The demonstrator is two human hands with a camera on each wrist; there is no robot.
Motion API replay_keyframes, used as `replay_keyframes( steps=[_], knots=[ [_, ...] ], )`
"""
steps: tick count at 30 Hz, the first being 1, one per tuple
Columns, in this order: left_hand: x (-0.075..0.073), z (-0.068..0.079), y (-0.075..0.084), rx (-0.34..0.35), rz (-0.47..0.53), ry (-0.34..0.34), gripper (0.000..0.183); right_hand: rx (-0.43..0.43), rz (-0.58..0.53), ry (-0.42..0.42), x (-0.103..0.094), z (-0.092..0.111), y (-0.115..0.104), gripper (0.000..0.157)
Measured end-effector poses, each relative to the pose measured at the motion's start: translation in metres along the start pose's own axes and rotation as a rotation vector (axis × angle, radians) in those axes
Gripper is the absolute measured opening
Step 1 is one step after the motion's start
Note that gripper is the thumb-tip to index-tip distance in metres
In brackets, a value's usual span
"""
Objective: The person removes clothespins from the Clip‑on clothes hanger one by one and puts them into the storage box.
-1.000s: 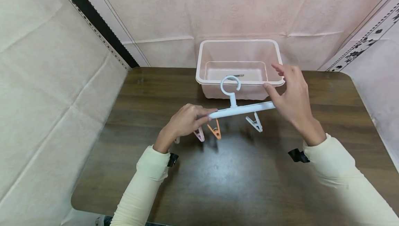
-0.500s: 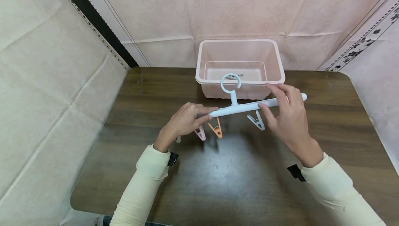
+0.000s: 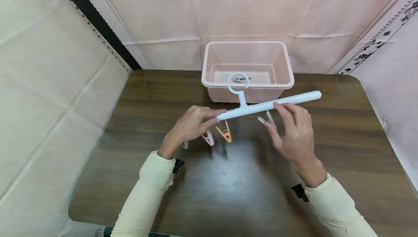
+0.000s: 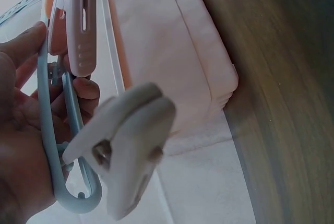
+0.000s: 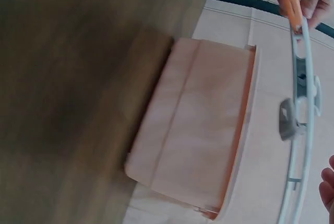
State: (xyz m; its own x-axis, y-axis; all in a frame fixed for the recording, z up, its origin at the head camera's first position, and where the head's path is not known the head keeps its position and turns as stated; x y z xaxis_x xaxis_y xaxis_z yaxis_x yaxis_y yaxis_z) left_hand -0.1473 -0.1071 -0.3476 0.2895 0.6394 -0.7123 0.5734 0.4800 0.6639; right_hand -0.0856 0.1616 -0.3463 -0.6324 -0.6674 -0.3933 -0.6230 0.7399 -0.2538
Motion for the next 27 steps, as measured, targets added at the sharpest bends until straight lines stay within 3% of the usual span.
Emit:
replay_keyframes(
  steps=[16, 27],
  knots=[
    [-0.001, 0.001, 0.001, -0.001, 0.044, 0.012, 0.036, 0.063, 0.047, -0.07, 0.006, 0.031, 0.002, 0.052],
    [0.0, 0.001, 0.0, -0.002, 0.079, 0.007, 0.036, 0.107, 0.049, -0.048, 0.011, 0.038, 0.005, 0.046]
  ],
)
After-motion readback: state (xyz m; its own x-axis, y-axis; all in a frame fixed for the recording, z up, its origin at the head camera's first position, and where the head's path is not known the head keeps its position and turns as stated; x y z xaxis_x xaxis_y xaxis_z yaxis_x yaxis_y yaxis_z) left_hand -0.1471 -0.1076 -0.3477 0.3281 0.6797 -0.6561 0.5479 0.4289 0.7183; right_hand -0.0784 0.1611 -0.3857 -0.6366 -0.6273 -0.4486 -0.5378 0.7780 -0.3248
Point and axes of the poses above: each hand's wrist, its own z-axis away from the middle knuckle, its own x-axis out of the palm, y = z × x, the point moved 3 cm from there along -z, towards the middle knuckle, and after that the axes turned 2 degrees about y, right-handed, at the moved point
